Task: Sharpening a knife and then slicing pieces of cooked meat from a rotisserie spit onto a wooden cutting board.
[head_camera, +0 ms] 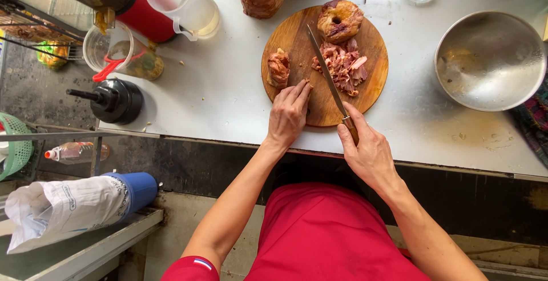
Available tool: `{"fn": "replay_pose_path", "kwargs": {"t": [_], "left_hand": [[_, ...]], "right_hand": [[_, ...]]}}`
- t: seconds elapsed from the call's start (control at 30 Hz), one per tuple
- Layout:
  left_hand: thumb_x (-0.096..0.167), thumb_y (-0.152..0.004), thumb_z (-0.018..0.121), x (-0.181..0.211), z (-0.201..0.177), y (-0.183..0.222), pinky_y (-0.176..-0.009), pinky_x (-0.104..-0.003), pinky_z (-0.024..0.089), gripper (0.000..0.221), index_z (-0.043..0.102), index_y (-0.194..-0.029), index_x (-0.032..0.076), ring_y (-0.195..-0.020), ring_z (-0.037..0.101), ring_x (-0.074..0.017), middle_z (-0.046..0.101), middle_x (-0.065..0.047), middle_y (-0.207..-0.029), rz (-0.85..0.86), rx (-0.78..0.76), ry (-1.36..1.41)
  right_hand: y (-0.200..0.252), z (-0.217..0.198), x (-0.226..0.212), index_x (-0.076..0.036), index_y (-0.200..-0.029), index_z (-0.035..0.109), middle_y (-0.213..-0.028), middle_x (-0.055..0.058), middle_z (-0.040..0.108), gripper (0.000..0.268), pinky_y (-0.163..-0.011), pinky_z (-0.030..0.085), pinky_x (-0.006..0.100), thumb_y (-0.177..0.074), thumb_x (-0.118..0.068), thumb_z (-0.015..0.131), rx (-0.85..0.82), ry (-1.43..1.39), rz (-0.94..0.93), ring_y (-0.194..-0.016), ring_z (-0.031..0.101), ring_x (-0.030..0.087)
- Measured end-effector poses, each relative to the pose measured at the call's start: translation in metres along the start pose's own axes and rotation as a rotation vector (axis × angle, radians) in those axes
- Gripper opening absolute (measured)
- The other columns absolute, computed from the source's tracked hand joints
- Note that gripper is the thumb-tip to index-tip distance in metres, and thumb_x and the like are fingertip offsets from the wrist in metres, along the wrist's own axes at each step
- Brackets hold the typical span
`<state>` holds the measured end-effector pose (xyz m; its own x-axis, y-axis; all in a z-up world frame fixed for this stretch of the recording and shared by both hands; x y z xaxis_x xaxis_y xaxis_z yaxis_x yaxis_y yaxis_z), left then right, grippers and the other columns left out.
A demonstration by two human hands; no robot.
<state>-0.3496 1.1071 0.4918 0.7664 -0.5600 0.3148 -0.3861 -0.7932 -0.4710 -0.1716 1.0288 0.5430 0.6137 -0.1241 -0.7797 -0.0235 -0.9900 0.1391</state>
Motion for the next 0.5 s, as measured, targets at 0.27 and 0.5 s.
{"fn": "replay_pose_path", "kwargs": {"t": [0.27, 0.5], "left_hand": [[0.0, -0.087, 0.07, -0.007, 0.005, 0.006, -0.095, -0.039, 0.058, 0.029, 0.074, -0.116, -0.003, -0.105, 0.072, -0.0325, 0.074, -0.017, -0.119, -0.257, 0.039, 0.218], [-0.003, -0.086, 0.07, -0.008, 0.016, 0.008, -0.096, -0.035, 0.058, 0.029, 0.074, -0.115, -0.003, -0.105, 0.073, -0.0293, 0.075, -0.016, -0.117, -0.238, -0.022, 0.135]], "right_hand": [[0.0, 0.012, -0.015, -0.023, -0.152, 0.042, -0.08, 0.024, 0.073, 0.052, -0.072, 0.054, 0.059, -0.104, -0.04, 0.046, -0.156, 0.183, 0.107, -0.081, 0.07, 0.05], [0.003, 0.021, -0.014, -0.024, -0.152, 0.044, -0.083, 0.025, 0.073, 0.049, -0.071, 0.054, 0.06, -0.105, -0.036, 0.048, -0.136, 0.214, 0.04, -0.077, 0.069, 0.051]]}}
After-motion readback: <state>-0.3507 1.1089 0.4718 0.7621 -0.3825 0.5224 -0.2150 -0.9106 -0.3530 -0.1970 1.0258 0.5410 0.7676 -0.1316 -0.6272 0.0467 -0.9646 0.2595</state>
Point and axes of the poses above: each hand's wrist, its own y-axis away from the middle knuckle, its own z-axis out of the palm, x = y × z, the point moved 4 cm from there along -y, towards the middle knuckle
